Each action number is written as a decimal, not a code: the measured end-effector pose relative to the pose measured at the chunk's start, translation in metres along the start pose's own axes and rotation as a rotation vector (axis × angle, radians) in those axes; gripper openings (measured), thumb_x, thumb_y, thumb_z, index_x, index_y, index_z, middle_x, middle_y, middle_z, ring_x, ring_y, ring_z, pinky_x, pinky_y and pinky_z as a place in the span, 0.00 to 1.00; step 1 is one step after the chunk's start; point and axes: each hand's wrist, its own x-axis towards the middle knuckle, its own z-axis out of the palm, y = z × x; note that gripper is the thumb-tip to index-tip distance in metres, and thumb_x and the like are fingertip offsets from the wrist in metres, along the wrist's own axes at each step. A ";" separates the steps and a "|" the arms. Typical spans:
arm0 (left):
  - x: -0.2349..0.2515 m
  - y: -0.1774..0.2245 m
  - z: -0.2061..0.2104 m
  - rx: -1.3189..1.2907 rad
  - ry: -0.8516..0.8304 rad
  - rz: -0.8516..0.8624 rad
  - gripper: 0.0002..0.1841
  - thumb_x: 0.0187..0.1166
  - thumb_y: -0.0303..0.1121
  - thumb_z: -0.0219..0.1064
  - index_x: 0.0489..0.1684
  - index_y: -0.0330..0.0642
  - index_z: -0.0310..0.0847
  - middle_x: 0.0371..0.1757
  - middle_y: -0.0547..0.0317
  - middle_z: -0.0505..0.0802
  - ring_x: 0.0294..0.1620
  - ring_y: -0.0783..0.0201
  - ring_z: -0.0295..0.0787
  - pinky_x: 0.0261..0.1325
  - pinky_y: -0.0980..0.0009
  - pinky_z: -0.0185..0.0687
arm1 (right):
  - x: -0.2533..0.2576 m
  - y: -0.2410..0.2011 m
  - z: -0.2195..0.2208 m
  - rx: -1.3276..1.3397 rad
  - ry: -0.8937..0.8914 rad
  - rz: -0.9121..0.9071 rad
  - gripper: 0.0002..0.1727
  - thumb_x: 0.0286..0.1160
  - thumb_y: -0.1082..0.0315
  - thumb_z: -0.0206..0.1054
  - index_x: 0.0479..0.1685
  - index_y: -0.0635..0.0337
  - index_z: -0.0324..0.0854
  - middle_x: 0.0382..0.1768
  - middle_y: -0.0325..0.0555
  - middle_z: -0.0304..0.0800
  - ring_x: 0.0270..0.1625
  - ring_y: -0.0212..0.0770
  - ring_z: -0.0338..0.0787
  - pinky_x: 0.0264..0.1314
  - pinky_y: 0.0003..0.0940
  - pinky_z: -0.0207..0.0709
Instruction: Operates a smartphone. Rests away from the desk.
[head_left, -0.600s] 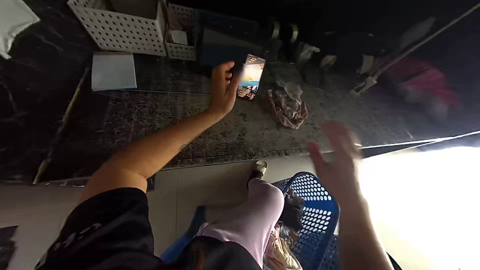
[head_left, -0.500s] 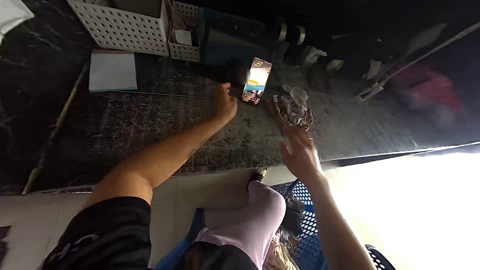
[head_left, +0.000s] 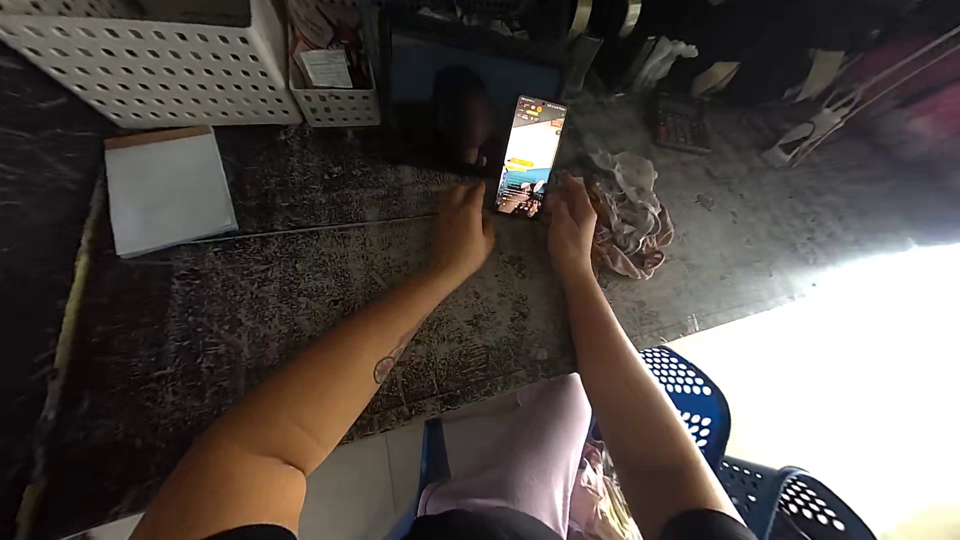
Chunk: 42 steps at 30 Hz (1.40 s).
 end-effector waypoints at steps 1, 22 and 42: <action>0.000 0.000 0.001 0.001 0.010 0.015 0.27 0.82 0.31 0.66 0.81 0.32 0.73 0.73 0.33 0.82 0.76 0.38 0.77 0.80 0.46 0.71 | -0.001 0.000 -0.002 -0.038 -0.047 -0.021 0.31 0.83 0.69 0.59 0.85 0.70 0.62 0.58 0.56 0.88 0.52 0.38 0.90 0.58 0.36 0.85; -0.002 -0.001 0.007 0.077 0.043 0.113 0.18 0.85 0.30 0.62 0.69 0.34 0.85 0.64 0.37 0.86 0.68 0.40 0.80 0.73 0.50 0.75 | -0.003 -0.008 0.008 -0.282 -0.095 -0.038 0.39 0.75 0.68 0.67 0.89 0.65 0.59 0.61 0.59 0.88 0.60 0.49 0.90 0.67 0.46 0.81; -0.002 0.000 0.008 0.108 0.025 0.087 0.19 0.85 0.32 0.61 0.70 0.35 0.84 0.67 0.38 0.85 0.69 0.41 0.80 0.73 0.50 0.75 | 0.032 -0.015 0.023 -0.366 0.169 0.095 0.27 0.82 0.40 0.62 0.44 0.57 0.87 0.30 0.43 0.90 0.34 0.42 0.89 0.43 0.51 0.79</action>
